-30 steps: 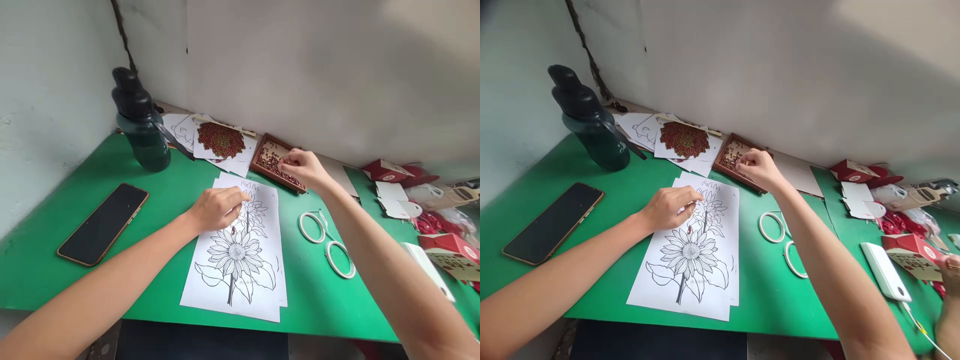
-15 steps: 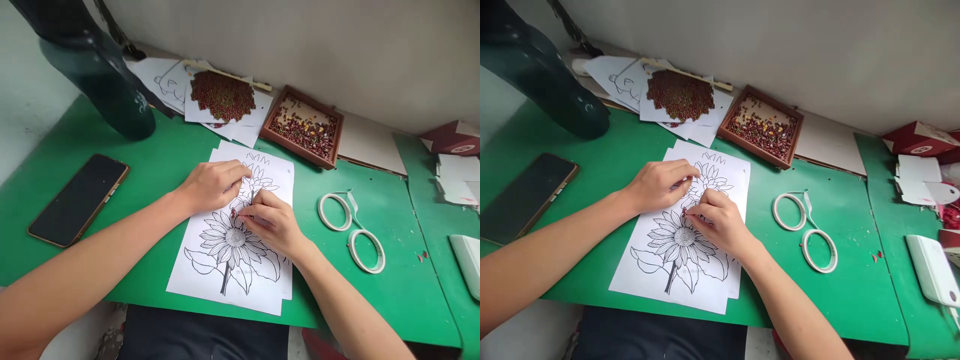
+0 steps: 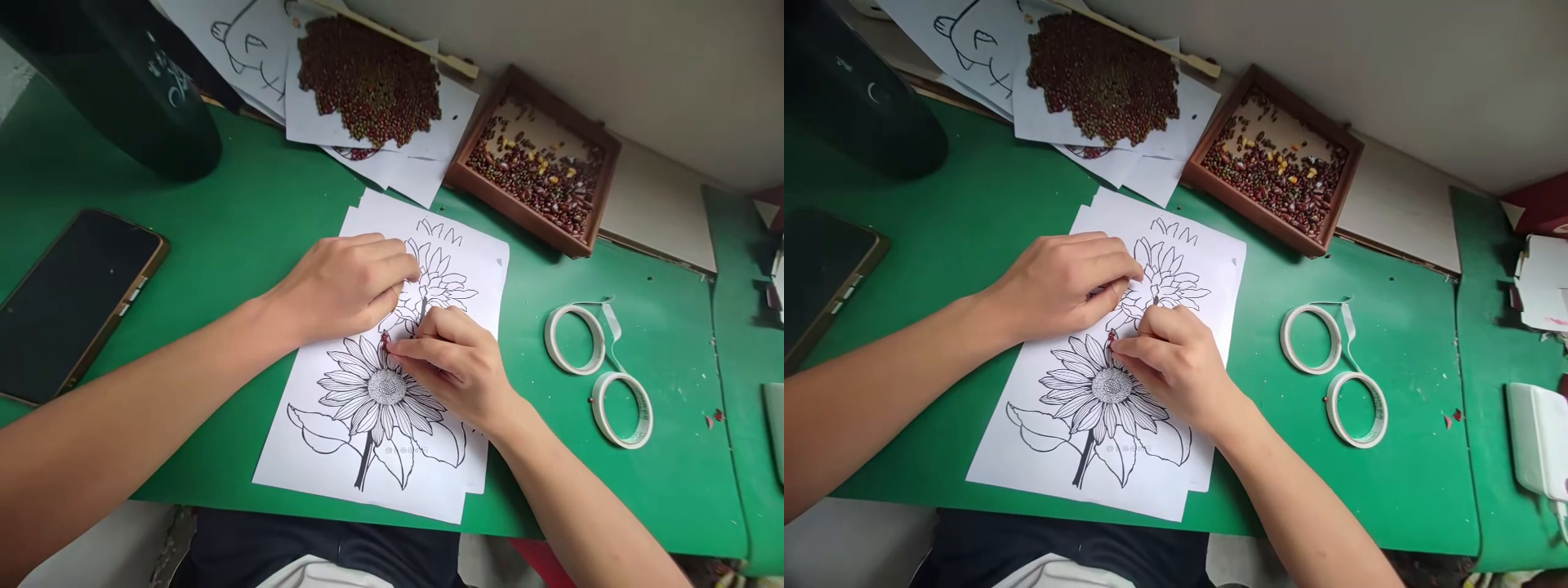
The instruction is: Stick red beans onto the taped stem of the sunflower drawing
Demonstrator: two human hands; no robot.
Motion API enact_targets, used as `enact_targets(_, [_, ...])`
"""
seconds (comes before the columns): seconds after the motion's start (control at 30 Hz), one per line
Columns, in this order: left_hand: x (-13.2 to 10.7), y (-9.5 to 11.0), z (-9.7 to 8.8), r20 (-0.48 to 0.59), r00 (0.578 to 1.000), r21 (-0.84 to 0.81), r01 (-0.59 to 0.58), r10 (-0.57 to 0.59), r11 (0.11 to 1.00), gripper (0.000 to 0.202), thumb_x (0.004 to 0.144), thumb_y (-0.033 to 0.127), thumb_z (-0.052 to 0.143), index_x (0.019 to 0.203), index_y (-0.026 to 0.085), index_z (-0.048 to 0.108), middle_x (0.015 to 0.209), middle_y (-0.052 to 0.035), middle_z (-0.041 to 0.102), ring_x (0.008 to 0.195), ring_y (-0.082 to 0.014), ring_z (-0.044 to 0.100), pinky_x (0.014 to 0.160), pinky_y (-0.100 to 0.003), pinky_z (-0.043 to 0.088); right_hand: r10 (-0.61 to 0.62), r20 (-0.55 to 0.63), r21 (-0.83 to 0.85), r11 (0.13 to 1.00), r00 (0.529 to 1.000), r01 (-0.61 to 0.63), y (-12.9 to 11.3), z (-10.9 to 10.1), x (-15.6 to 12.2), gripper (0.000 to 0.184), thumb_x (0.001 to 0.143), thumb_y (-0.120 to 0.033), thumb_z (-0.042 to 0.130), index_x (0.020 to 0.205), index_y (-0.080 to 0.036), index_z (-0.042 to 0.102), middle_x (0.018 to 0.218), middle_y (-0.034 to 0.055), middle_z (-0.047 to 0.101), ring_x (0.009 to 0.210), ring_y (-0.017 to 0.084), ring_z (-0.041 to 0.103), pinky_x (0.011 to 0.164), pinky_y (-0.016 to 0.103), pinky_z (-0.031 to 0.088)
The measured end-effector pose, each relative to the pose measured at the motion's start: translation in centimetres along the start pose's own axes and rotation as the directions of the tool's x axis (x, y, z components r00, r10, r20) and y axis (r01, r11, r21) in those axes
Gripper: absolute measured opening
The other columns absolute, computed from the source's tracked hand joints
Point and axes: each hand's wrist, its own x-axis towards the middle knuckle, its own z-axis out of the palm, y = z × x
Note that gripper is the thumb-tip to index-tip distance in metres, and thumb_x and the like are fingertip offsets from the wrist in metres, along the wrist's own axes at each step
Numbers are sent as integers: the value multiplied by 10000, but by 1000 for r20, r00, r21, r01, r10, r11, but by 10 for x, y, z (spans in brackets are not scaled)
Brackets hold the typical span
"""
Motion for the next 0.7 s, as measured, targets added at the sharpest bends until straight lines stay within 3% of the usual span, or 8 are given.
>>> enact_targets(0.47, [0, 1, 0, 5, 1000, -34, 22, -22, 999, 247, 949, 145, 504, 1074, 214, 706, 1064, -18, 758, 978, -215, 704, 760, -327, 525, 50, 22, 4, 999, 998, -50, 0, 1, -1, 59, 965, -183, 716, 962, -222, 761, 767, -7, 540, 660, 126, 495, 636, 305, 430])
enact_targets(0.7, [-1, -1, 0, 1, 1000, -35, 11, -11, 999, 248, 948, 140, 509, 1079, 219, 705, 1058, -16, 750, 971, -215, 700, 770, -334, 528, 47, 35, 100, 994, 998, -51, -4, -5, 0, 76, 959, -219, 691, 944, -203, 764, 770, 6, 508, 661, 142, 494, 629, 327, 433])
